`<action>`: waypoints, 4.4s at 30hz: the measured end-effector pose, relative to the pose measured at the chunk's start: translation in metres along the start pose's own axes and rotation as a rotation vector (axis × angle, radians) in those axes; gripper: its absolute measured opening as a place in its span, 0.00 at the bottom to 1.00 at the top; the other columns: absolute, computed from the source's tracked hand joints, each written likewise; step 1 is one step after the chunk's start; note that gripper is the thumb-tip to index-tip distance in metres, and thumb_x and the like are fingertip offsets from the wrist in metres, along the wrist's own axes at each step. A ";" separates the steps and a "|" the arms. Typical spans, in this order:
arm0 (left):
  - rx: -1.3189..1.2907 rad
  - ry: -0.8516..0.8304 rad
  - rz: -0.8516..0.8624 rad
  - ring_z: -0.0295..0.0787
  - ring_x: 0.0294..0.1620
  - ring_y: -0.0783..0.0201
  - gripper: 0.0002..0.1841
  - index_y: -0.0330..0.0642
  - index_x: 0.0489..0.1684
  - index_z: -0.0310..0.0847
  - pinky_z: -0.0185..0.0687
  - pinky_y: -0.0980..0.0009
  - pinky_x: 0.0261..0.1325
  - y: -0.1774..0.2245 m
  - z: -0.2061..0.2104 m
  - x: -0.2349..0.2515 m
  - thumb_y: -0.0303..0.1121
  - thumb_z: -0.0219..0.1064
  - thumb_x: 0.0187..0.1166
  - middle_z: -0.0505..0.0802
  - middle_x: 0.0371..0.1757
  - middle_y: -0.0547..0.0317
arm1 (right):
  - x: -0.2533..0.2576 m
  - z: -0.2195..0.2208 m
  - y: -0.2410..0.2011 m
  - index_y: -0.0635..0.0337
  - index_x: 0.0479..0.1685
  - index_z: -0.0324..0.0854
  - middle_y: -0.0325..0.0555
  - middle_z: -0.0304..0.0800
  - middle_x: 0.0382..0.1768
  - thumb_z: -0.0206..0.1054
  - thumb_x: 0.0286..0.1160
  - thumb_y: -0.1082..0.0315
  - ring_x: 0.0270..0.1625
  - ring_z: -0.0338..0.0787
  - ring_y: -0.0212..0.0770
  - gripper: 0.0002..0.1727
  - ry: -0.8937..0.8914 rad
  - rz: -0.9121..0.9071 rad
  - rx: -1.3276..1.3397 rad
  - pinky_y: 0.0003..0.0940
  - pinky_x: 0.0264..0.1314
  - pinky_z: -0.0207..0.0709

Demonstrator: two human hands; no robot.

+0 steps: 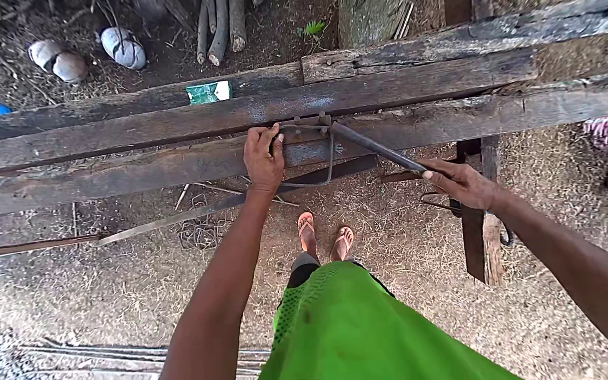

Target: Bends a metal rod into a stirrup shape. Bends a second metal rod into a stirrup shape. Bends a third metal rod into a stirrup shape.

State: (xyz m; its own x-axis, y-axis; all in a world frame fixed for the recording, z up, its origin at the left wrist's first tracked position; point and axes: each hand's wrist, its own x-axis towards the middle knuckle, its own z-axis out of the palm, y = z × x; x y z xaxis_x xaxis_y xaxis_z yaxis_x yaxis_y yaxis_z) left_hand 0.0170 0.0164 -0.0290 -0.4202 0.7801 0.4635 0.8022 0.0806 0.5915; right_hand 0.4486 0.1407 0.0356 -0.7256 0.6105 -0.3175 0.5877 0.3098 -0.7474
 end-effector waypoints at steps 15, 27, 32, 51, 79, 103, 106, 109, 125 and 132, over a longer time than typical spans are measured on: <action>0.084 -0.003 -0.019 0.85 0.56 0.54 0.15 0.44 0.63 0.89 0.80 0.62 0.62 0.004 0.002 0.000 0.38 0.61 0.89 0.88 0.54 0.48 | -0.022 0.045 -0.024 0.44 0.81 0.77 0.42 0.88 0.33 0.51 0.92 0.48 0.24 0.80 0.37 0.26 0.150 0.105 -0.021 0.43 0.29 0.79; 0.159 -0.033 -0.024 0.84 0.56 0.47 0.17 0.43 0.66 0.87 0.78 0.55 0.60 0.008 -0.001 -0.001 0.38 0.57 0.91 0.87 0.55 0.43 | -0.045 0.178 -0.096 0.52 0.76 0.78 0.36 0.77 0.25 0.48 0.92 0.45 0.23 0.75 0.31 0.28 0.371 0.397 0.235 0.34 0.30 0.74; 0.155 -0.068 -0.020 0.84 0.58 0.45 0.18 0.42 0.67 0.85 0.78 0.52 0.62 0.009 -0.004 0.000 0.38 0.55 0.91 0.87 0.56 0.42 | -0.040 0.217 -0.140 0.55 0.59 0.83 0.34 0.73 0.22 0.47 0.92 0.46 0.20 0.73 0.30 0.26 0.452 0.510 0.323 0.32 0.26 0.72; 0.147 -0.172 0.005 0.82 0.63 0.42 0.18 0.43 0.69 0.82 0.75 0.48 0.60 0.011 -0.011 0.003 0.34 0.50 0.91 0.85 0.59 0.42 | 0.047 0.346 -0.226 0.60 0.56 0.76 0.37 0.66 0.20 0.43 0.94 0.50 0.18 0.68 0.35 0.24 0.823 0.616 0.682 0.35 0.22 0.70; 0.172 -0.053 -0.025 0.86 0.64 0.44 0.17 0.44 0.65 0.86 0.80 0.49 0.65 0.016 -0.008 0.001 0.39 0.58 0.87 0.88 0.63 0.42 | -0.102 0.320 -0.188 0.54 0.69 0.80 0.43 0.82 0.25 0.46 0.91 0.41 0.26 0.83 0.42 0.30 0.638 0.575 0.235 0.45 0.34 0.80; -0.002 -0.273 0.111 0.78 0.75 0.37 0.21 0.40 0.74 0.79 0.72 0.39 0.77 0.042 -0.052 -0.058 0.36 0.57 0.87 0.84 0.70 0.37 | -0.061 0.257 -0.173 0.54 0.66 0.78 0.34 0.67 0.20 0.43 0.96 0.48 0.14 0.66 0.29 0.24 0.392 0.426 1.155 0.23 0.15 0.66; 0.122 -0.436 0.289 0.79 0.74 0.39 0.23 0.45 0.75 0.81 0.66 0.38 0.79 0.047 -0.043 -0.088 0.43 0.59 0.86 0.86 0.70 0.41 | -0.098 0.256 -0.154 0.54 0.68 0.78 0.34 0.68 0.20 0.44 0.96 0.50 0.13 0.66 0.29 0.24 0.442 0.412 0.992 0.24 0.14 0.65; 0.237 -0.584 0.356 0.82 0.71 0.41 0.21 0.49 0.76 0.82 0.63 0.39 0.81 0.046 -0.038 -0.075 0.43 0.58 0.89 0.89 0.66 0.43 | -0.146 0.258 -0.120 0.56 0.69 0.78 0.35 0.71 0.20 0.48 0.95 0.51 0.13 0.66 0.30 0.23 0.514 0.412 0.802 0.26 0.14 0.65; -0.118 -0.162 0.243 0.88 0.63 0.51 0.21 0.36 0.71 0.83 0.78 0.54 0.71 0.148 -0.116 0.121 0.38 0.50 0.94 0.90 0.64 0.41 | -0.214 0.215 -0.043 0.53 0.73 0.81 0.48 0.84 0.28 0.54 0.91 0.47 0.27 0.82 0.45 0.26 0.393 0.500 0.338 0.52 0.35 0.79; -0.096 -0.148 0.207 0.89 0.58 0.58 0.19 0.38 0.69 0.85 0.82 0.58 0.66 0.137 -0.200 0.077 0.37 0.54 0.92 0.92 0.61 0.45 | -0.192 0.177 -0.025 0.53 0.74 0.82 0.51 0.87 0.29 0.58 0.88 0.48 0.28 0.84 0.49 0.25 0.267 0.370 0.139 0.57 0.38 0.79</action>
State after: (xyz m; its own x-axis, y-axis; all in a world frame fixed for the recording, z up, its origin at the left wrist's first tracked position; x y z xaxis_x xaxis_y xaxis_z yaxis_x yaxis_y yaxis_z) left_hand 0.0094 -0.0369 0.2194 -0.1789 0.8566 0.4839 0.8179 -0.1439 0.5571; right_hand 0.5102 -0.1132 0.0124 -0.3486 0.8331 -0.4295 0.7226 -0.0530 -0.6892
